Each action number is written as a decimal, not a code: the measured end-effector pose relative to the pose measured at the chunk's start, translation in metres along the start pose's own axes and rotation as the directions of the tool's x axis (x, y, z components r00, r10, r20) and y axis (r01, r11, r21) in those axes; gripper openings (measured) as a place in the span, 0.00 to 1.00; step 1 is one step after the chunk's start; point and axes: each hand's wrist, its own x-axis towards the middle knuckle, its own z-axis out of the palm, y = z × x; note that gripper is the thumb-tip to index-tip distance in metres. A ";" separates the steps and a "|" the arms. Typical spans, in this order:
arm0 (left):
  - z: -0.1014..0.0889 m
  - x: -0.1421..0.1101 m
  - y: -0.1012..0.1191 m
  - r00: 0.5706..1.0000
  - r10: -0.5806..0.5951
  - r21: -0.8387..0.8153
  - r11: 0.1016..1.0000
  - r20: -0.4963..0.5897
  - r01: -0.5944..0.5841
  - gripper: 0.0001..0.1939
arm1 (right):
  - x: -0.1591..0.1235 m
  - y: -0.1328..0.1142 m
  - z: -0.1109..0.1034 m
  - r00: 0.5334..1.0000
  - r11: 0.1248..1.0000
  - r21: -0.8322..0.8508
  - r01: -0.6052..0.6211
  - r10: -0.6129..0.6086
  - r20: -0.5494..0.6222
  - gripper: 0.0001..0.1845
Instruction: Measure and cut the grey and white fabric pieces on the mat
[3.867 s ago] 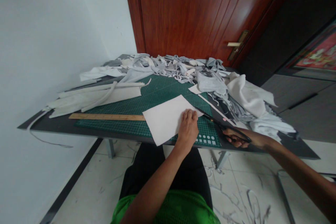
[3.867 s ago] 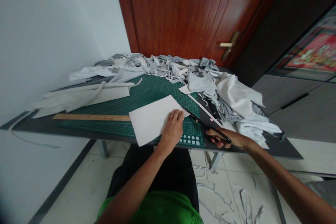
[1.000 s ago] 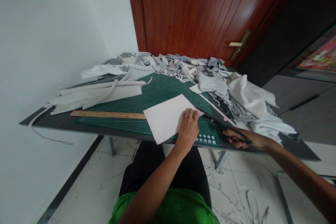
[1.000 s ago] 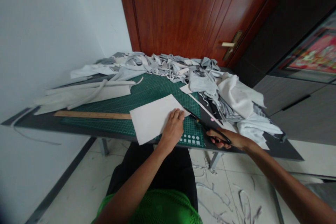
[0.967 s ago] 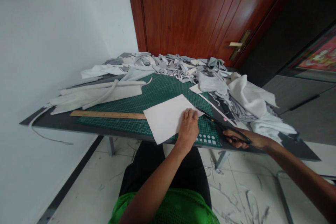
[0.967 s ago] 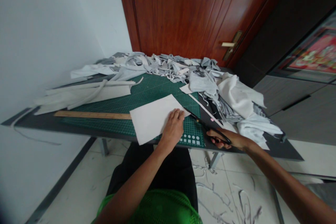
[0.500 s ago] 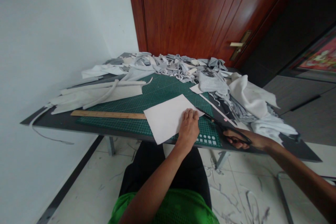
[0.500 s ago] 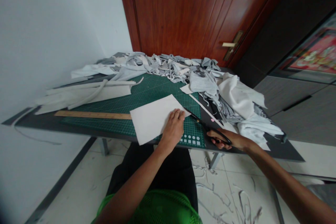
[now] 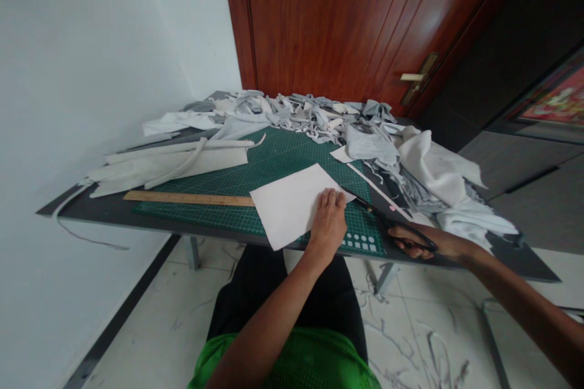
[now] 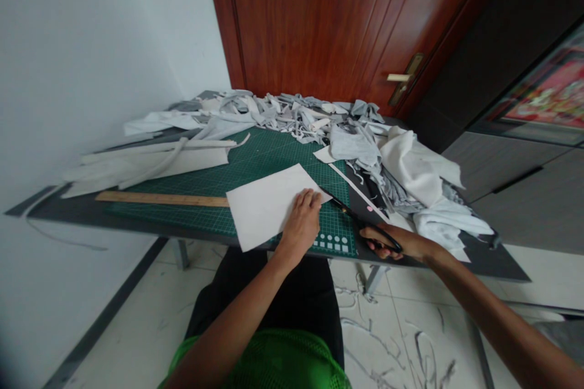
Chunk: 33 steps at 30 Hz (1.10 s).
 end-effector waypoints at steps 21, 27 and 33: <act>-0.001 -0.001 0.000 1.000 0.006 0.016 1.000 -0.005 -0.006 0.26 | 0.001 0.003 -0.003 0.999 0.998 -0.054 0.034 -0.033 0.013 0.38; 0.000 -0.001 0.000 1.000 -0.002 0.023 1.000 -0.012 0.002 0.26 | 0.006 0.011 -0.006 0.998 0.996 -0.058 0.062 -0.060 0.026 0.37; 0.001 0.000 0.000 1.000 -0.017 0.014 1.000 -0.011 0.017 0.26 | 0.009 0.017 -0.009 0.995 0.995 -0.032 0.090 -0.089 0.051 0.36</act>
